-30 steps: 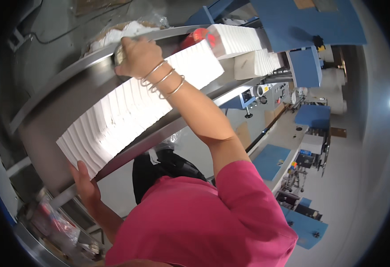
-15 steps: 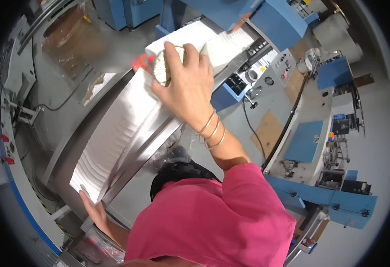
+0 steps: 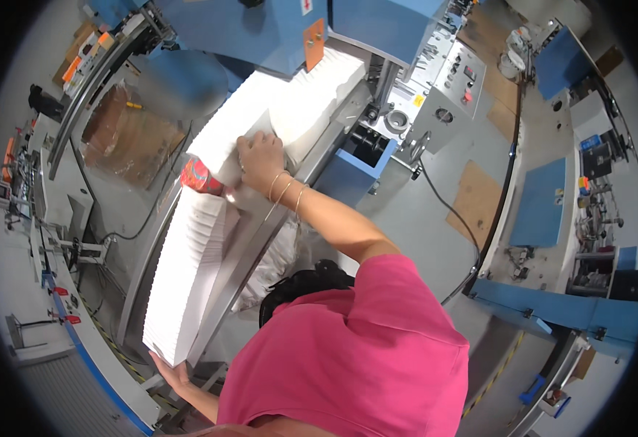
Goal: Manually organizing and stacking small paper products from a conveyor belt onto a secondary processing line.
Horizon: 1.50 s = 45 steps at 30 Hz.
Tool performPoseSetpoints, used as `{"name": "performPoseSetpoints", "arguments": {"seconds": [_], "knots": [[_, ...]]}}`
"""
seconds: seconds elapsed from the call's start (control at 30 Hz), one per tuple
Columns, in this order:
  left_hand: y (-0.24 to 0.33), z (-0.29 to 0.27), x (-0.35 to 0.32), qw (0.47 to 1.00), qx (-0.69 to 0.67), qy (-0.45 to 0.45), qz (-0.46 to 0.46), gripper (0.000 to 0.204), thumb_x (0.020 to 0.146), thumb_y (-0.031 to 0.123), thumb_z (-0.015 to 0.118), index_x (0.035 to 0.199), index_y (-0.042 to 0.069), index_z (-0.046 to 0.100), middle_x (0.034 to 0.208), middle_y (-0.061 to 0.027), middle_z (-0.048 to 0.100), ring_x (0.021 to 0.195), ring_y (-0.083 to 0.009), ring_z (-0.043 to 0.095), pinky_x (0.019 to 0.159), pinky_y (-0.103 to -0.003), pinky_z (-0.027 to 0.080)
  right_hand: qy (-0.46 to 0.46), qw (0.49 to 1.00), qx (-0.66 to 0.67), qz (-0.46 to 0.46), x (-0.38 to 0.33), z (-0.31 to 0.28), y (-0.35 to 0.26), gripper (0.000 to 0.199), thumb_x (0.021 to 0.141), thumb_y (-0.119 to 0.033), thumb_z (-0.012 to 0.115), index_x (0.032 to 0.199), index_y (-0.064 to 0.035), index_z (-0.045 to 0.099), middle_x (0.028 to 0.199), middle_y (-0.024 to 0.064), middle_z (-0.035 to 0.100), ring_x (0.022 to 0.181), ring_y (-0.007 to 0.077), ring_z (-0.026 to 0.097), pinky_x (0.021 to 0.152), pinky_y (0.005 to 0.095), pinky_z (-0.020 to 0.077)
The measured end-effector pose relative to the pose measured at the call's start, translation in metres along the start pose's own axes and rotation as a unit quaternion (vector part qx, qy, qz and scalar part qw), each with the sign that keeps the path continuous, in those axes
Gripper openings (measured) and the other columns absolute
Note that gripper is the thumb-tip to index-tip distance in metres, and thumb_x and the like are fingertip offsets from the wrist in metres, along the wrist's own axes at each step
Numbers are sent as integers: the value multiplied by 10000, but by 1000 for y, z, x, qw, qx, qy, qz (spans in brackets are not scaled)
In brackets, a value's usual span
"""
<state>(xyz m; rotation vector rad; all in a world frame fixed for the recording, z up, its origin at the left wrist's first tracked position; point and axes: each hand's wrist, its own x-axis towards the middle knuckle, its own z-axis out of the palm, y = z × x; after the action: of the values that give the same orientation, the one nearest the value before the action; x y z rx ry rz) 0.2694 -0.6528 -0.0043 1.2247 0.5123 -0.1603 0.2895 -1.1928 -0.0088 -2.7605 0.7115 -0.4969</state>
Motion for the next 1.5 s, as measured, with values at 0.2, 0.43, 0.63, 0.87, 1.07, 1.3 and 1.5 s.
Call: {"name": "performPoseSetpoints", "arguments": {"seconds": [0.2,0.43,0.63,0.87,1.07,1.3,1.5], "knots": [[0,-5,6,999,-10,-52,9,641,932,461,494,1408,60,341,1396,-106,425,1247,-294,438,1012,-440,383,-6,999,16,44,1,12,20,571,598,-278,725,1093,-88,514,1012,183,529,930,346,519,812,437,403],[4,-5,10,998,6,-56,-12,616,932,458,489,1398,76,362,1380,-95,445,1229,-296,456,991,-452,400,54,986,137,-76,3,4,-10,284,768,-287,619,906,-40,603,914,137,603,877,318,576,766,422,454],[10,-2,14,992,-6,-118,-41,581,928,430,505,1370,68,399,1344,-103,482,1194,-308,488,964,-471,421,-294,855,425,-38,2,-1,-34,641,891,-572,471,1007,42,615,807,155,617,694,220,601,675,351,481],[8,-5,29,986,89,-103,-94,578,914,400,560,1356,58,416,1298,-99,522,1145,-281,527,938,-426,441,-409,782,470,-26,11,62,-58,872,747,-661,606,1104,134,563,1042,255,629,1013,315,601,880,353,433],[17,-15,37,965,184,-123,-145,646,880,400,616,1366,30,406,1342,-84,483,1198,-238,482,978,-403,394,-342,859,341,-173,-5,81,-87,790,773,-499,681,1236,96,447,1128,193,599,1046,243,557,925,317,415],[40,-83,56,977,120,-133,-118,616,903,357,598,1363,0,398,1338,-80,486,1213,-213,466,1008,-338,370,-464,764,444,60,-75,21,-128,885,827,-545,617,1403,43,293,1468,193,264,1356,283,261,1010,391,375],[58,-101,56,968,105,-170,-153,647,893,403,598,1363,5,400,1318,-83,503,1185,-196,496,983,-325,398,-466,730,490,96,-72,22,-149,726,910,-482,542,1370,44,345,1376,119,415,1275,204,345,1090,335,230]]}}
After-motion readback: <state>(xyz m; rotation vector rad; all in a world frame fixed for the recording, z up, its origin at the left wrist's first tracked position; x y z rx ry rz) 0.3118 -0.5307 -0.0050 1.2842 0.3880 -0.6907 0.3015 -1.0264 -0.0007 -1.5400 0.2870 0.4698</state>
